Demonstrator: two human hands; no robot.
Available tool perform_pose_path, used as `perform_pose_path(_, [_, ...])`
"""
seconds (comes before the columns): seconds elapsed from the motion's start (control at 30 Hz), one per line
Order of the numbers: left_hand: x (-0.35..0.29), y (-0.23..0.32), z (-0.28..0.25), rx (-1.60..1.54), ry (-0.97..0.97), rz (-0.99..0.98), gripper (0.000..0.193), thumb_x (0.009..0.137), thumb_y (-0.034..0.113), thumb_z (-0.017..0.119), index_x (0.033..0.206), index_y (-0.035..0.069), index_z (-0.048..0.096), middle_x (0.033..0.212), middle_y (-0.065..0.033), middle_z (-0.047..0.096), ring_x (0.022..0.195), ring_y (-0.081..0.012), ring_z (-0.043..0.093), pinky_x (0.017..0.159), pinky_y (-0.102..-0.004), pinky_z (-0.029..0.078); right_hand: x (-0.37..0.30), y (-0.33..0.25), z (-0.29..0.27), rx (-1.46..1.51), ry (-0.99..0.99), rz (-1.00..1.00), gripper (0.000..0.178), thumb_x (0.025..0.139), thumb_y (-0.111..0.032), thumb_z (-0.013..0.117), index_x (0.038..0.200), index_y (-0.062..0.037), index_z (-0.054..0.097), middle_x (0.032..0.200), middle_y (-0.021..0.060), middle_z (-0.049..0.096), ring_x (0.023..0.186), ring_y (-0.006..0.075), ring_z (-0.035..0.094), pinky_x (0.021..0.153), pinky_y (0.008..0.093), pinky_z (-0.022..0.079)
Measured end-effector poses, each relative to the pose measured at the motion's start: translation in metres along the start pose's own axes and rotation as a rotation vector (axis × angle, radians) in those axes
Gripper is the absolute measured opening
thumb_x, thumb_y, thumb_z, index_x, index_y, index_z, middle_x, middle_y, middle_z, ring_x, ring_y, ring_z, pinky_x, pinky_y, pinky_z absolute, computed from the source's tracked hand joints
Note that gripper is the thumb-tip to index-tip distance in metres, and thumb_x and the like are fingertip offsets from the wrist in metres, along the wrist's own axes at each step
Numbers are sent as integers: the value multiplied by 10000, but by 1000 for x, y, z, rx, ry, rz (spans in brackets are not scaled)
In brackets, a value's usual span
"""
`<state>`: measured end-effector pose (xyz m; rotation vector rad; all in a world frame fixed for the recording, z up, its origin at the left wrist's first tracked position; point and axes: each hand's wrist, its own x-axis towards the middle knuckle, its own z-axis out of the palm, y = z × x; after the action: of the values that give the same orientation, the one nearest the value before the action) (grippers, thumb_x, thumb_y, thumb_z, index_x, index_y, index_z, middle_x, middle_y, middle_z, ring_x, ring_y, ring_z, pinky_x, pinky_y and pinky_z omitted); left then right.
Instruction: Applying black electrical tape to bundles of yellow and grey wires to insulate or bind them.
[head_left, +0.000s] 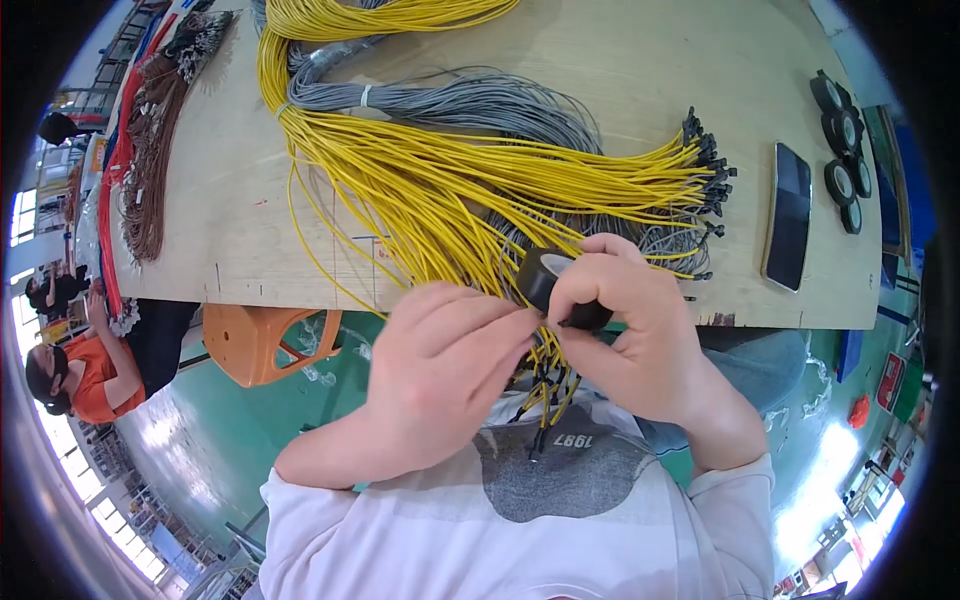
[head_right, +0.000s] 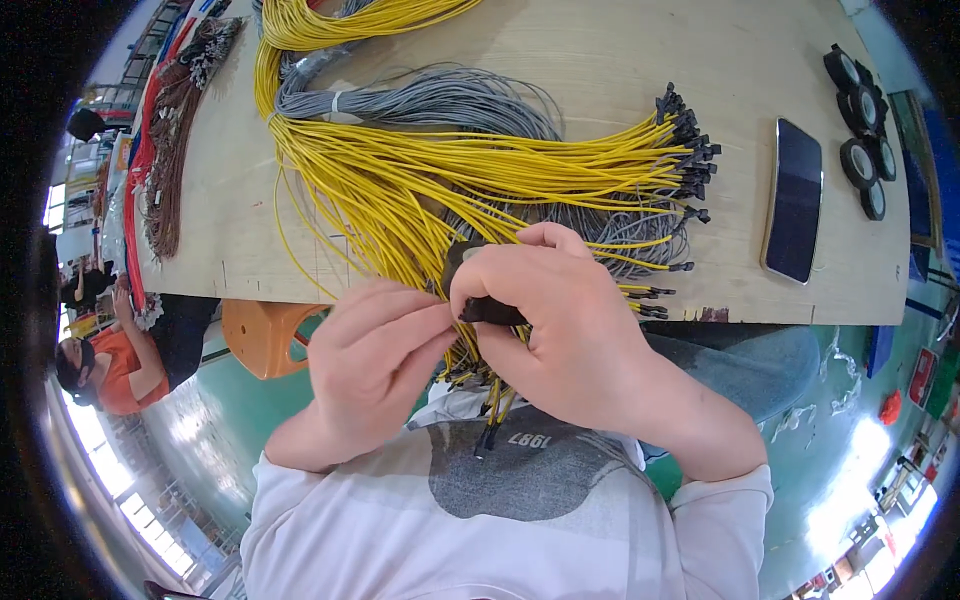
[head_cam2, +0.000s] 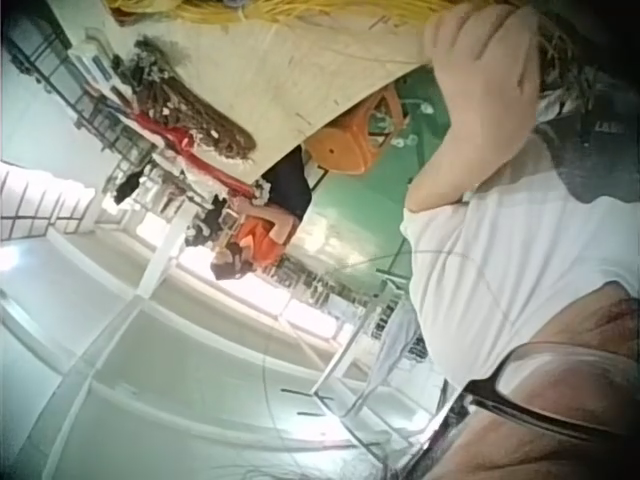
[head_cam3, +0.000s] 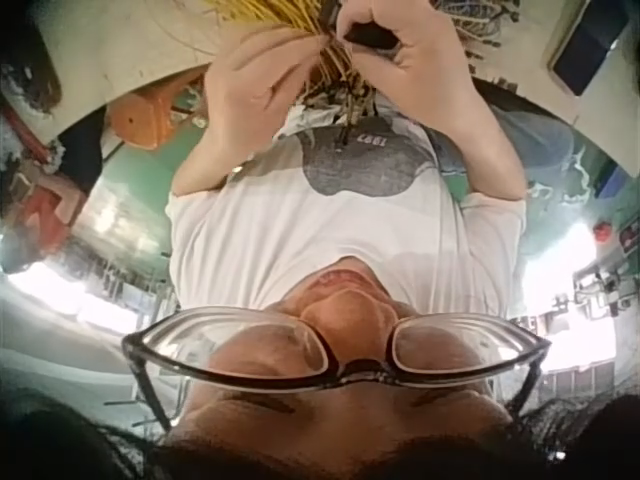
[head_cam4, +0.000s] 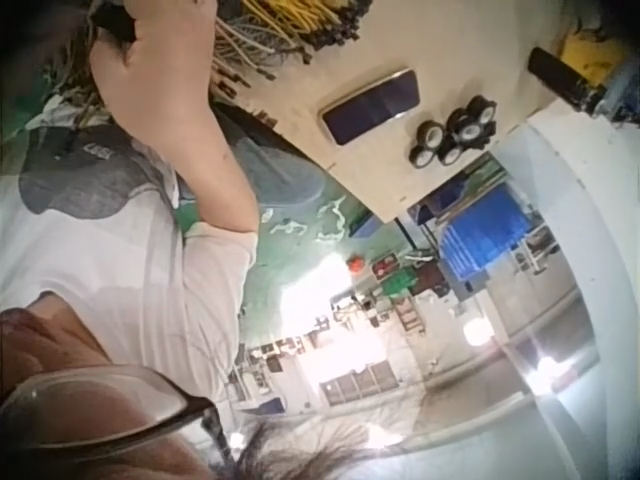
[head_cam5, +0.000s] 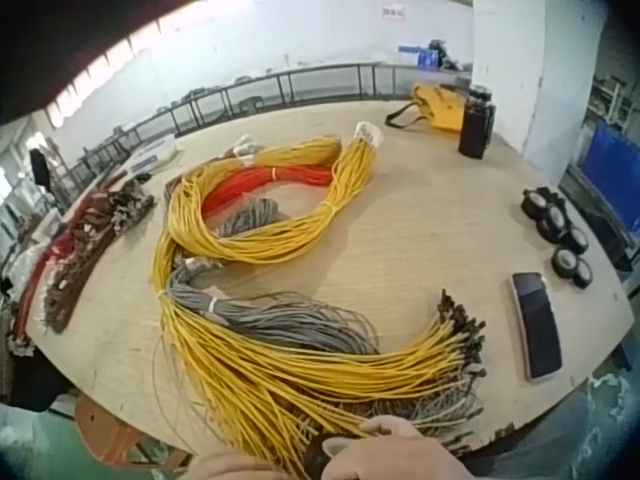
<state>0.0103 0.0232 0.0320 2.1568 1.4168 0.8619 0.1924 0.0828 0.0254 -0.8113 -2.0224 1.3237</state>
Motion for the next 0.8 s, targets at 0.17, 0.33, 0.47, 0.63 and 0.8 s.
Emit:
perform_pose_path(0.17, [2,3,19,82,131,50,226,645,9,669,865,22,616,809,-78,596,668,-239,575,565,-318,478,-3,-3,2,39,97,84,155,671,41,610,772,-67,565,680,17,549,652,154,545,951,407,323])
perform_pose_path(0.33, [3,5,12,-283,-19,-447,121,733,-14,637,837,7,579,756,-76,585,610,-133,562,517,-238,447,-24,-11,-12,-36,314,61,140,738,-18,624,873,-55,633,725,70,585,709,242,567,797,359,402])
perform_pose_path(0.47, [8,12,10,-777,-66,-840,77,788,-7,608,859,-2,579,724,-22,575,595,-49,531,501,-181,416,-39,-31,11,479,267,464,131,794,14,586,914,18,638,668,52,598,567,86,526,548,231,418])
perform_pose_path(0.63, [4,10,13,-1238,49,-1006,70,830,45,588,881,-2,578,721,7,569,544,-14,469,457,-157,354,-36,-17,38,554,434,437,130,838,13,550,939,30,630,645,14,582,539,30,484,470,185,378])
perform_pose_path(0.8, [-3,11,16,-1374,107,-1044,79,835,67,596,885,8,578,708,8,568,541,-8,454,449,-157,330,-32,-15,47,511,468,369,137,834,13,557,951,33,627,731,57,641,617,54,557,541,192,444])
